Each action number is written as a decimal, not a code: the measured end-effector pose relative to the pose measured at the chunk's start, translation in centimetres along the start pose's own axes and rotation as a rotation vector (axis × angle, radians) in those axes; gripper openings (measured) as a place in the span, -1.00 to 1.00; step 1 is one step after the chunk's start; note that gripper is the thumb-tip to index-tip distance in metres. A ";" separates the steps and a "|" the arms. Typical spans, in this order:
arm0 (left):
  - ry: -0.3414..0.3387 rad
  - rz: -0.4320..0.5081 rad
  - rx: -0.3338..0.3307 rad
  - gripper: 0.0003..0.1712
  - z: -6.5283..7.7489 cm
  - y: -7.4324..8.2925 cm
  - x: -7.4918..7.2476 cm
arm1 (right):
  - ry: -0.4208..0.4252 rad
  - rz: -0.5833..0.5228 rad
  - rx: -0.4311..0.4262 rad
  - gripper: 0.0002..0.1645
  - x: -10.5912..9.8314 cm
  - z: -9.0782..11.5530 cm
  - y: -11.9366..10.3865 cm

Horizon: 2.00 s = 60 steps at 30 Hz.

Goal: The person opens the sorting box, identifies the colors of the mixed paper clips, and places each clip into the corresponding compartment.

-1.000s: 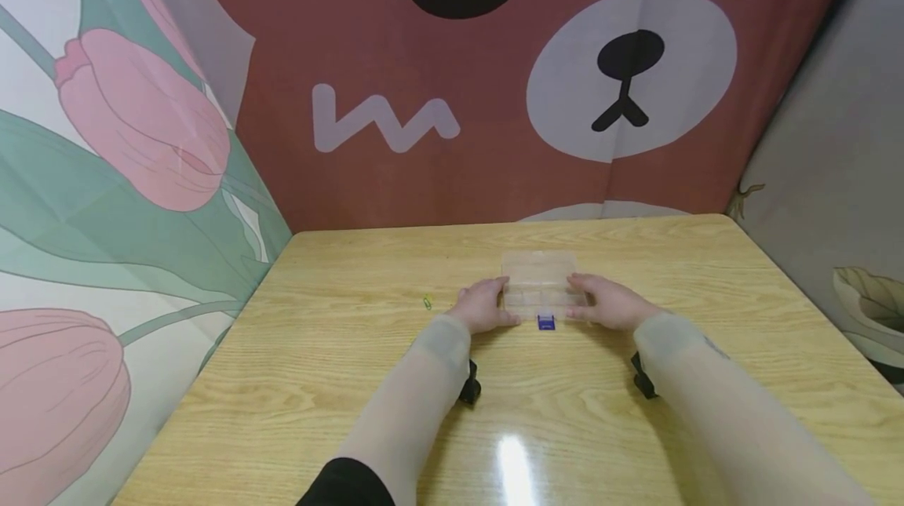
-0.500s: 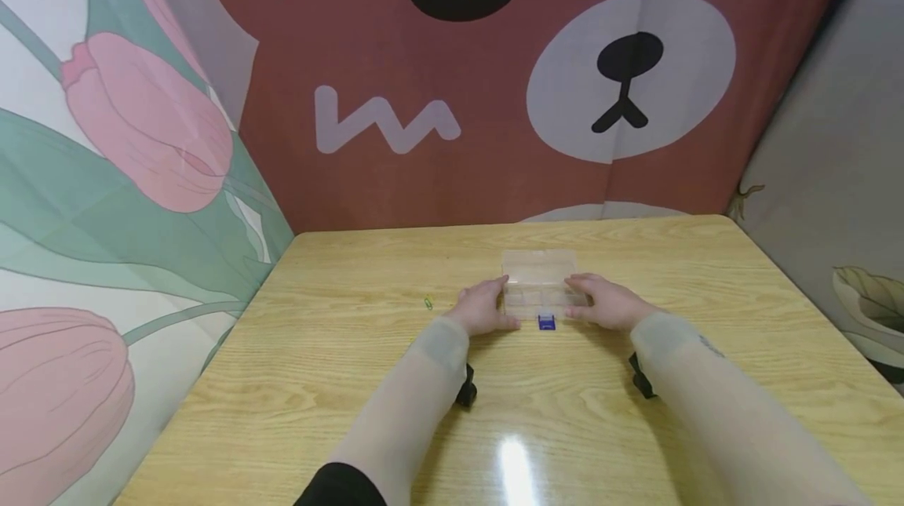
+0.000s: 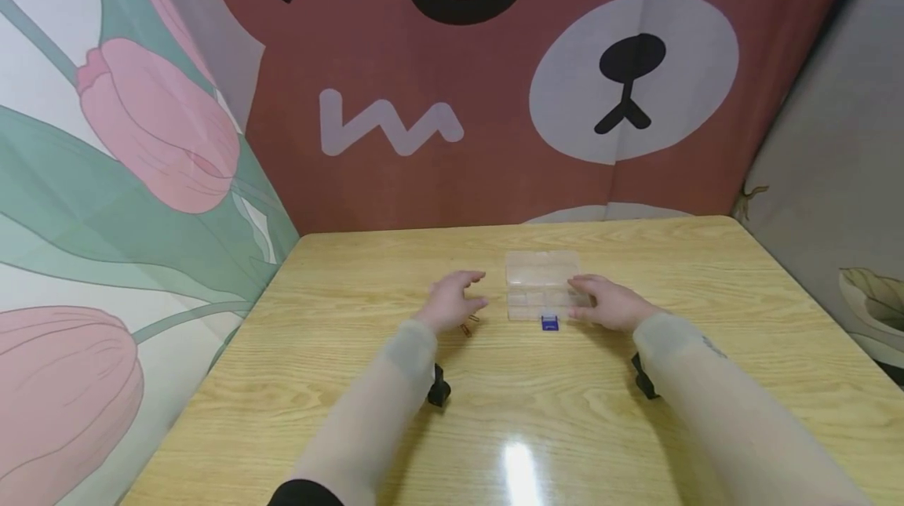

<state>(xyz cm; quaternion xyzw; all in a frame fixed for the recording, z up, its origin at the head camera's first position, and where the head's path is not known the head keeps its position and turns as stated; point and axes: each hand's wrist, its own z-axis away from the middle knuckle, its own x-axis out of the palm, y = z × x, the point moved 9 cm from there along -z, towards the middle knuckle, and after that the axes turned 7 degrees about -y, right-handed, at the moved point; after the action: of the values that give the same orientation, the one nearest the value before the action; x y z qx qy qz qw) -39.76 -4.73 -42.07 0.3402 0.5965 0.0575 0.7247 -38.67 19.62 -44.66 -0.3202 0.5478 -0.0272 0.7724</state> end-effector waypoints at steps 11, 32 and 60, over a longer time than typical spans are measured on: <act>0.135 0.067 -0.097 -0.58 1.8 -5.2 -2.9 | 0.004 0.014 0.003 -0.10 0.0 0.1 0.1; -0.202 0.080 -0.150 -0.90 5.9 -9.8 -1.6 | 0.003 0.018 0.001 -0.08 -0.4 0.2 -0.1; -0.139 0.107 -0.130 -0.91 3.8 -6.5 -2.3 | 0.003 0.019 0.010 -0.08 -0.4 -0.1 0.0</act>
<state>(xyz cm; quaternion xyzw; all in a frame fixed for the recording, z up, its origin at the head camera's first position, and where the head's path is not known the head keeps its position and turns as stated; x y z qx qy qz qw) -39.04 -12.48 -43.58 0.3270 0.5207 0.1109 0.7808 -38.87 19.75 -44.31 -0.3110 0.5519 -0.0232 0.7734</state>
